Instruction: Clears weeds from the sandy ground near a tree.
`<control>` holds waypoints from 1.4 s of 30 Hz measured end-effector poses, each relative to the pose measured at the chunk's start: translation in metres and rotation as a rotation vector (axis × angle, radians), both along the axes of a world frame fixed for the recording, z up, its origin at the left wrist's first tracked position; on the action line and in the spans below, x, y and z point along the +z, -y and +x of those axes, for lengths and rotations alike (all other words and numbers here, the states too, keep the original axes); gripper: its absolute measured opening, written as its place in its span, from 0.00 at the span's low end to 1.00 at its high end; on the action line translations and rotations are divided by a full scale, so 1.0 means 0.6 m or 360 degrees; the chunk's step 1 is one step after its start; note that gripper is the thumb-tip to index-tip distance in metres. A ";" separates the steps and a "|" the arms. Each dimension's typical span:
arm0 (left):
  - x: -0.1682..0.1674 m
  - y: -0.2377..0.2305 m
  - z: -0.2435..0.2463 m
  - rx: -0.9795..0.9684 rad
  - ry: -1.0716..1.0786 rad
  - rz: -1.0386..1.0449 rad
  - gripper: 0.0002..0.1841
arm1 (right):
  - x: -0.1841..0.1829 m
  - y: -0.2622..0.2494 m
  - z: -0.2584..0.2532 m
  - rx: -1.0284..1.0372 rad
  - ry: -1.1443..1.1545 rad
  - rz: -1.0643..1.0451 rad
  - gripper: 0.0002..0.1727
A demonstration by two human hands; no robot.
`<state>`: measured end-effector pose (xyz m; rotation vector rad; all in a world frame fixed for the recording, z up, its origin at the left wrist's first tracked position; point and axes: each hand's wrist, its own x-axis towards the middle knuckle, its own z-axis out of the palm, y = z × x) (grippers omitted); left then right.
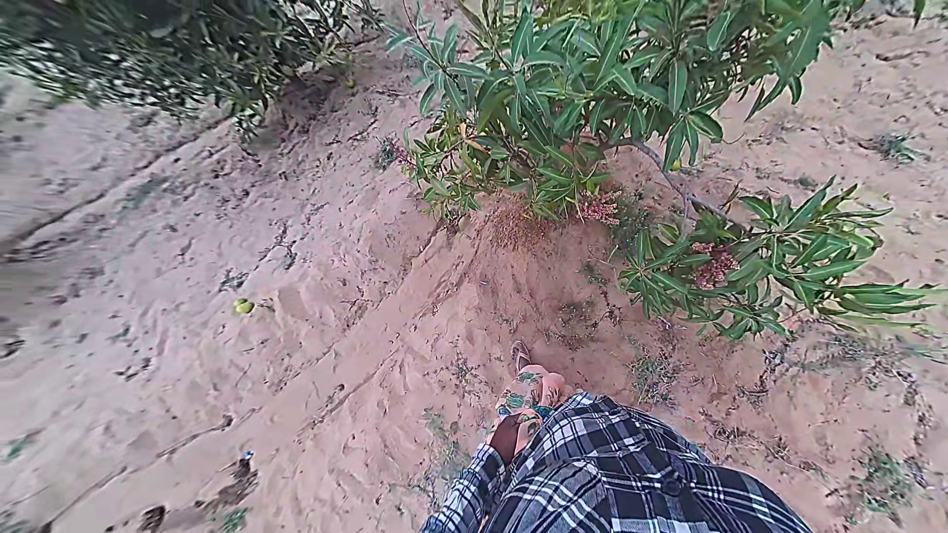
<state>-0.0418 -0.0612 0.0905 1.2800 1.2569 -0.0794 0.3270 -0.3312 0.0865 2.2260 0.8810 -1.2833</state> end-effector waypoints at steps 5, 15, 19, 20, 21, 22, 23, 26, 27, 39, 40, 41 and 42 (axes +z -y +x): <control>-0.026 -0.008 -0.017 0.0117 0.0016 -0.0038 0.19 | 0.144 -0.151 -0.014 -0.0007 -0.0219 -0.0671 0.27; -0.075 -0.143 -0.050 -0.0314 0.0143 -0.0434 0.22 | -0.173 -0.266 0.043 -0.0192 0.0014 -0.0393 0.30; -0.109 -0.225 -0.063 -0.1002 0.0180 -0.0545 0.23 | -0.136 -0.430 0.017 -0.0188 -0.0058 -0.0300 0.30; -0.121 -0.241 -0.062 -0.1130 0.0191 -0.0589 0.23 | -0.130 -0.471 0.009 -0.0174 -0.0080 -0.0259 0.29; -0.137 -0.250 -0.061 -0.1253 0.0201 -0.0630 0.23 | -0.126 -0.503 0.000 -0.0169 -0.0098 -0.0216 0.29; -0.146 -0.257 -0.058 -0.1372 0.0198 -0.0664 0.23 | -0.124 -0.530 -0.010 -0.0165 -0.0121 -0.0182 0.29; -0.150 -0.265 -0.050 -0.1475 0.0190 -0.0705 0.24 | -0.126 -0.553 -0.020 -0.0167 -0.0136 -0.0142 0.28; -0.177 -0.276 -0.024 -0.1310 0.0281 -0.1001 0.24 | -0.163 -0.602 -0.046 -0.0172 -0.0168 -0.0015 0.29; -0.198 -0.275 -0.012 -0.1191 0.0381 -0.1147 0.24 | -0.185 -0.612 -0.049 -0.0170 -0.0187 0.0004 0.30; -0.653 -0.298 0.313 0.0862 0.0271 -0.0670 0.20 | -0.620 -0.566 0.088 -0.0116 -0.0289 -0.0185 0.27; -0.669 -0.293 0.341 0.1013 0.0403 -0.0862 0.20 | -0.644 -0.555 0.102 -0.0190 -0.0283 -0.0173 0.27; -0.691 -0.282 0.364 0.1085 0.0498 -0.1005 0.20 | -0.666 -0.542 0.118 -0.0271 -0.0270 -0.0144 0.26; -0.715 -0.264 0.384 0.1093 0.0527 -0.1091 0.19 | -0.685 -0.528 0.133 -0.0358 -0.0245 -0.0121 0.25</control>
